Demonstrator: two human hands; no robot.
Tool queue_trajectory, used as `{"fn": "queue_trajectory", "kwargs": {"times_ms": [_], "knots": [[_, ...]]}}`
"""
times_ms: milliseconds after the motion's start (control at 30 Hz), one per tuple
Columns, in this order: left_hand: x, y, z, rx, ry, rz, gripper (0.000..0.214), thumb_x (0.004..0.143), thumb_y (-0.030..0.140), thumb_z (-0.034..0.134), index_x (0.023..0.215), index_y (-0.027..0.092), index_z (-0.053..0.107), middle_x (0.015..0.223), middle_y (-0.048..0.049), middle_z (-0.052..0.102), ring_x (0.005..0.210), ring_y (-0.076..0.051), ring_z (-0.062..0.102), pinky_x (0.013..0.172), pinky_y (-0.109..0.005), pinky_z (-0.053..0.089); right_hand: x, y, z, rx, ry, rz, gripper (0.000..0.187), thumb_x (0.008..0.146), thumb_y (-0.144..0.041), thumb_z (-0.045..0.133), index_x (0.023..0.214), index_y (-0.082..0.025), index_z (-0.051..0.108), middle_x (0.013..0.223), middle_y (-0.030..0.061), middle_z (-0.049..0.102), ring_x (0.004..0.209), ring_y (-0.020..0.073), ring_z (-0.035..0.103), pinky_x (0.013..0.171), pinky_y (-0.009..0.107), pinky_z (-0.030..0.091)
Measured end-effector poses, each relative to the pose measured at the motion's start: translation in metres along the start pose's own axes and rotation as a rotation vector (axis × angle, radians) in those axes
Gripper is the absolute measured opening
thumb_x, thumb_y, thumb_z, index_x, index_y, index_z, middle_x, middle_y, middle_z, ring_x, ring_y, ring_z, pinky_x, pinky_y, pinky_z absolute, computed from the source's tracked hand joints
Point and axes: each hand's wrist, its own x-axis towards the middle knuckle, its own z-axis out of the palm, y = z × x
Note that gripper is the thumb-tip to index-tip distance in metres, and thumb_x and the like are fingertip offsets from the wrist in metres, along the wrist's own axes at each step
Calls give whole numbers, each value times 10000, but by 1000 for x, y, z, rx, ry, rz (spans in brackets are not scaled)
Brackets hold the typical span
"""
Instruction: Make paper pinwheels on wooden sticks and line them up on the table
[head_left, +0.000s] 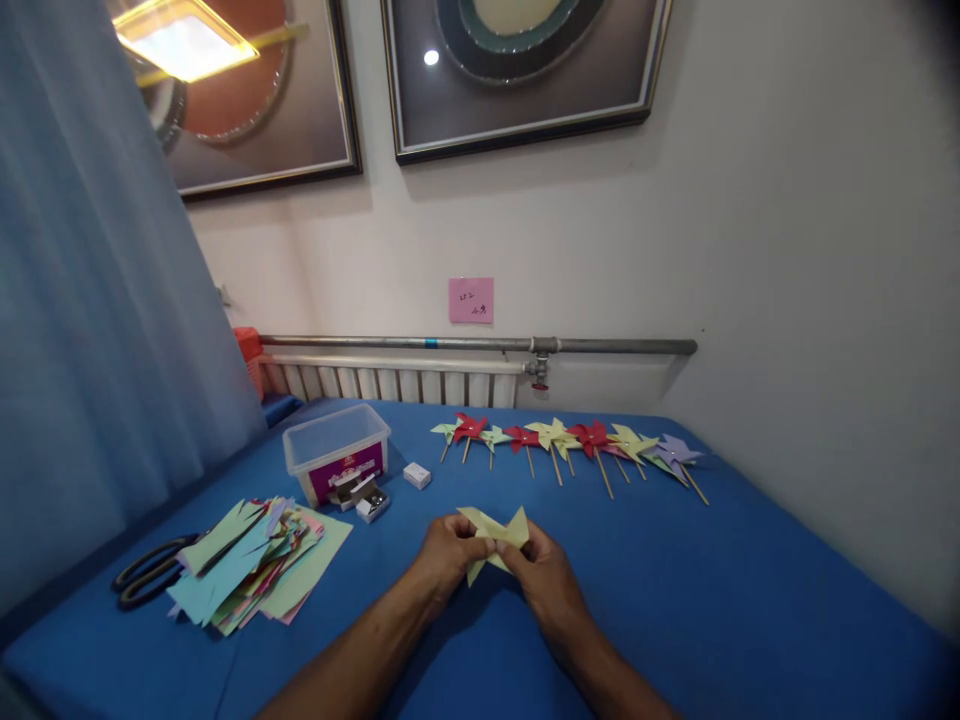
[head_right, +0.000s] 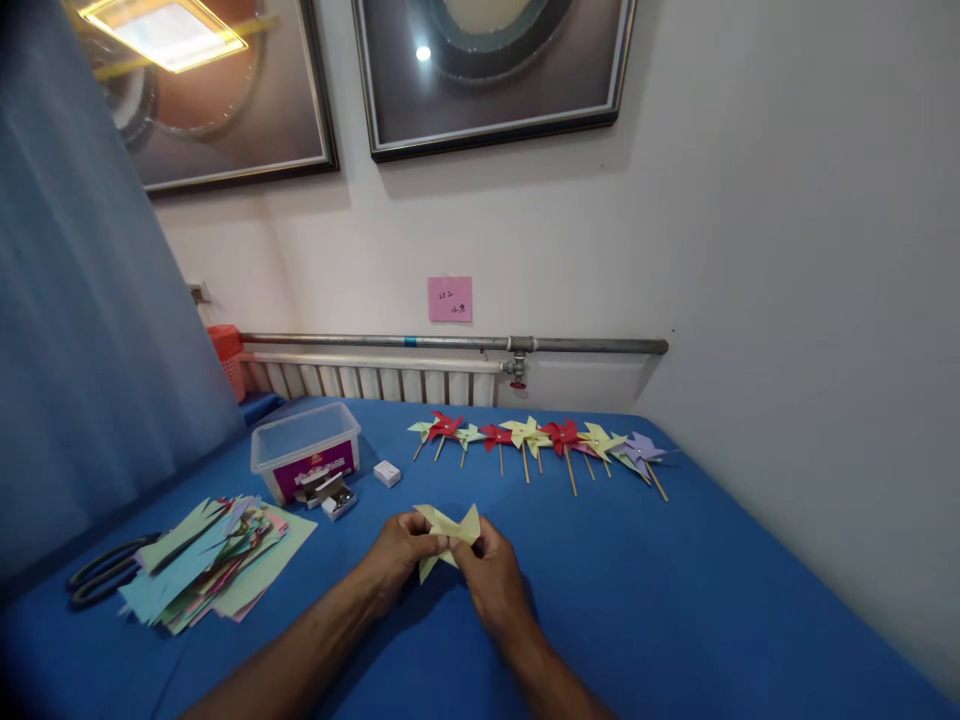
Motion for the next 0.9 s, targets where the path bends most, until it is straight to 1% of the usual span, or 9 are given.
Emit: {"fn": "queue_trajectory", "kwargs": {"times_ms": [167, 267, 367, 467, 633, 767, 833, 900], "knots": [[-3, 1, 3, -4, -9, 17, 376, 494, 327, 929, 724, 109, 727, 642, -32, 694, 530, -114, 554, 563, -239, 420, -1, -6, 2, -23, 23, 43, 352, 700, -459, 795, 928, -195, 743, 797, 45, 775, 809, 272, 710, 744, 345, 543], [-7, 6, 4, -26, -45, 26, 354, 490, 313, 918, 722, 106, 747, 659, -44, 714, 541, -126, 575, 561, -240, 425, 0, -7, 1, 22, -5, 92, 386, 673, -463, 811, 927, -180, 746, 788, 50, 779, 795, 274, 717, 732, 348, 539], [-9, 10, 6, -18, -71, 32, 334, 491, 308, 913, 705, 108, 752, 646, -42, 710, 543, -129, 578, 566, -240, 429, 1, -7, 0, 63, -26, 141, 428, 638, -470, 832, 927, -165, 749, 771, 51, 781, 738, 260, 713, 690, 340, 531], [-9, 11, 6, -1, -87, 49, 333, 515, 321, 907, 725, 107, 762, 641, -38, 703, 539, -123, 567, 565, -238, 425, -1, -9, -1, 113, -38, 162, 446, 628, -471, 843, 935, -160, 752, 784, 60, 787, 729, 252, 717, 659, 323, 524], [-7, 6, 5, 13, -87, 84, 331, 535, 344, 905, 704, 106, 749, 625, -30, 683, 542, -115, 552, 557, -228, 409, -5, -13, 2, 195, -29, 198, 447, 631, -451, 847, 955, -158, 747, 856, 83, 800, 779, 260, 733, 642, 303, 524], [-7, 6, 5, 51, -118, 64, 343, 539, 350, 898, 725, 100, 755, 622, -29, 682, 535, -119, 555, 557, -233, 407, -3, -10, 1, 149, 10, 207, 432, 618, -428, 847, 938, -153, 755, 793, 59, 790, 716, 242, 716, 635, 297, 521], [-7, 7, 5, 33, -114, 49, 336, 534, 341, 884, 730, 98, 761, 645, -37, 696, 546, -125, 566, 562, -237, 411, 0, -6, 0, 117, 19, 212, 417, 615, -425, 841, 918, -151, 757, 760, 45, 782, 664, 223, 692, 616, 292, 508], [-6, 8, 5, 9, -97, 35, 314, 532, 333, 866, 707, 98, 756, 644, -42, 696, 546, -125, 562, 562, -240, 409, 2, -2, -3, 93, 20, 205, 408, 612, -434, 840, 899, -155, 757, 735, 39, 774, 662, 225, 688, 620, 294, 507]]}}
